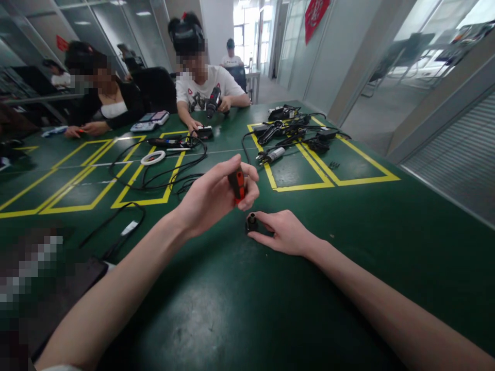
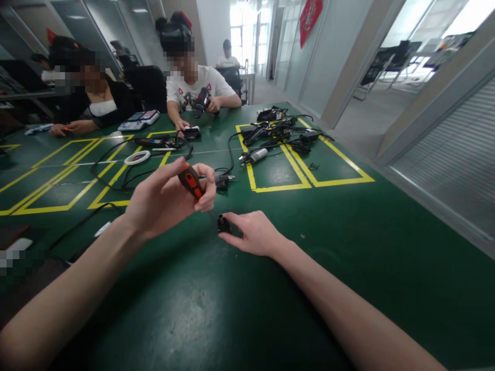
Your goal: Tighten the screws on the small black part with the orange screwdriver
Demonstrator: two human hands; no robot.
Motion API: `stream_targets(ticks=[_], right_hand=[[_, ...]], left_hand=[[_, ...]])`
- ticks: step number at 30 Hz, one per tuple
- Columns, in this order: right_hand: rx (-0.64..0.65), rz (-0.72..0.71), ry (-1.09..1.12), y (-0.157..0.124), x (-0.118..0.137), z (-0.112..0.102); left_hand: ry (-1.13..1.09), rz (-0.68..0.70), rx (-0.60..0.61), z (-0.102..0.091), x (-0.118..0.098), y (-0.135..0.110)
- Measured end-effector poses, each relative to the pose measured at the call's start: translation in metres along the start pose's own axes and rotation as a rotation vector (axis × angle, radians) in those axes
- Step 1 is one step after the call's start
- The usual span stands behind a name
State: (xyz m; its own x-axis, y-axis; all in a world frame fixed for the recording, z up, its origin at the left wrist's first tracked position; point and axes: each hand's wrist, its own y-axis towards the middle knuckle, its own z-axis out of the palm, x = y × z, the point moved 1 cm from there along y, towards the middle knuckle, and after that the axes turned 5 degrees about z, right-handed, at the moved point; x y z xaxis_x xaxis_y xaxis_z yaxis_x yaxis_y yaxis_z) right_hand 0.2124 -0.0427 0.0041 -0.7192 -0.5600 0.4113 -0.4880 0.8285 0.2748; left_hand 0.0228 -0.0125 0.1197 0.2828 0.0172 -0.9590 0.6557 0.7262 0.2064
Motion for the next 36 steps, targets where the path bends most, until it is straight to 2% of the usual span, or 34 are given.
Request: stream_targets(ticks=[3,8,15,22,29,36], right_hand=[[0.008,0.009,-0.006,0.000,0.001,0.000],[0.027,0.033,-0.024,0.001,0.003,0.000],[0.029,0.037,-0.029,0.002,0.005,-0.001],[0.036,0.032,-0.041,0.002,0.005,0.000],[0.188,0.041,-0.117,0.007,0.002,-0.009],[0.217,0.072,-0.114,0.007,0.002,-0.012]], left_hand=[[0.056,-0.011,0.014,0.002,-0.004,-0.001],[-0.010,-0.039,0.073,0.001,-0.003,-0.004],[-0.041,-0.016,0.006,0.000,0.004,-0.004],[-0.096,-0.057,0.022,-0.003,0.000,-0.002],[-0.144,-0.073,0.047,0.000,0.001,-0.008],[-0.109,-0.111,0.044,0.001,-0.004,-0.009]])
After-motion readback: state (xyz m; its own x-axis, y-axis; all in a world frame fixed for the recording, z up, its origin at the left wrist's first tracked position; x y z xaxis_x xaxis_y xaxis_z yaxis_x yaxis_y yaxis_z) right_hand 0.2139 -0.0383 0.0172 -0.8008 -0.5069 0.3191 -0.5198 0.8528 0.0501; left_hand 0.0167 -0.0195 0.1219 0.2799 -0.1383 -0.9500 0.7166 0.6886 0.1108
